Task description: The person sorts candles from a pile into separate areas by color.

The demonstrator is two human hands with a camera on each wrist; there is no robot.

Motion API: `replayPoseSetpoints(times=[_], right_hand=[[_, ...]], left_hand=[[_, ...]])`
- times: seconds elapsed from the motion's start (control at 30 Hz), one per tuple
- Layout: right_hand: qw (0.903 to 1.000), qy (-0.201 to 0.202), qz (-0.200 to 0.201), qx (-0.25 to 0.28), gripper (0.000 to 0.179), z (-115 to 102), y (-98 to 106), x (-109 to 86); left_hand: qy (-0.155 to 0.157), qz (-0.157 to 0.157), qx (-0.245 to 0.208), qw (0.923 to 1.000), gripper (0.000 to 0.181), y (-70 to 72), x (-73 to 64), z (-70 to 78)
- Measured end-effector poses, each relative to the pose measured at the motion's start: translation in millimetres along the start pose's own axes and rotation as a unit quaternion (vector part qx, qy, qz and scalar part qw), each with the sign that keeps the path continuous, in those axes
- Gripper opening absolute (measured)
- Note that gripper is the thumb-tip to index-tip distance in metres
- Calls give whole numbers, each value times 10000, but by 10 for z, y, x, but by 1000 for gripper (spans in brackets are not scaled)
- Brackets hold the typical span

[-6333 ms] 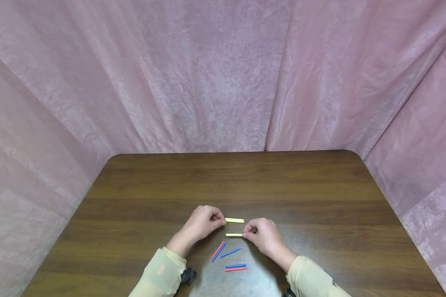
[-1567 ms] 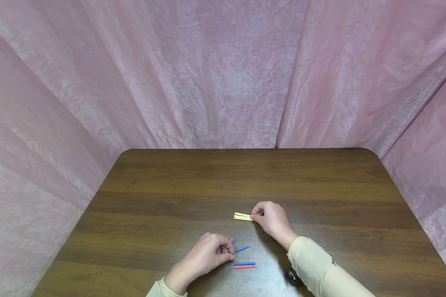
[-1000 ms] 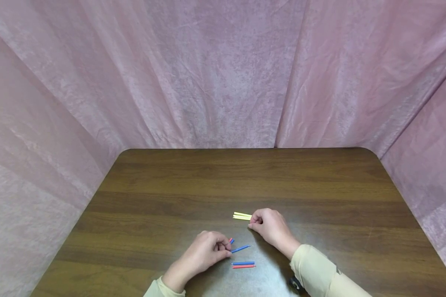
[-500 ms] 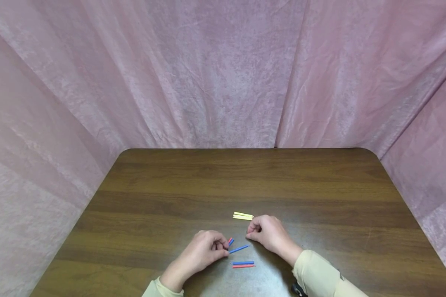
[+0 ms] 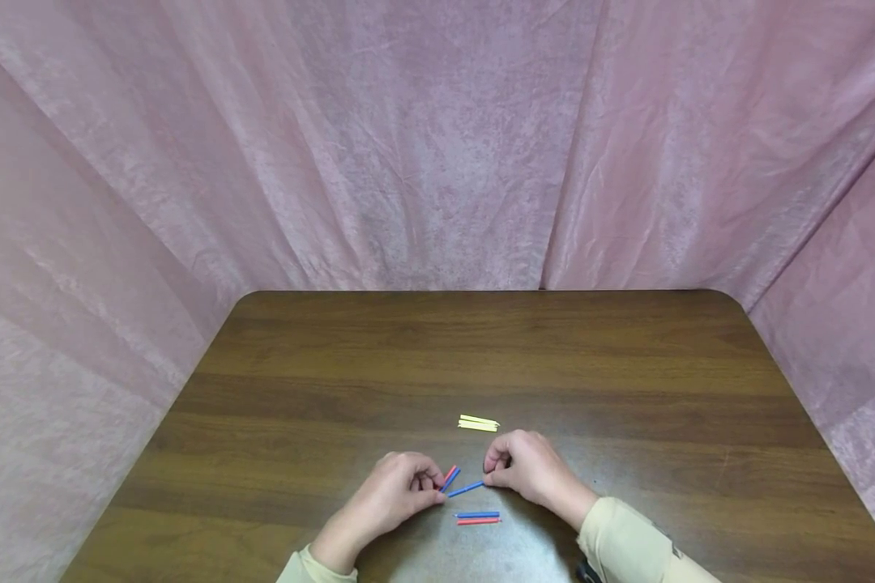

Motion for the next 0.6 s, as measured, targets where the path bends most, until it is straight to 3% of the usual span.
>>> replayPoseSetpoints(times=[0.6], right_hand=[[9989, 209, -105, -399, 21, -35, -42, -8]], left_hand=[[69, 119, 113, 9998, 14, 30, -41, -42]])
Point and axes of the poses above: each hand's wrist, its own x-axis towards the middle knuckle, its own y-axis out of the back of the hand, z = x × y, the point moved 8 cm from there along x, towards the middle knuckle, and after that the axes turned 9 degrees about y, right-handed, at the moved point
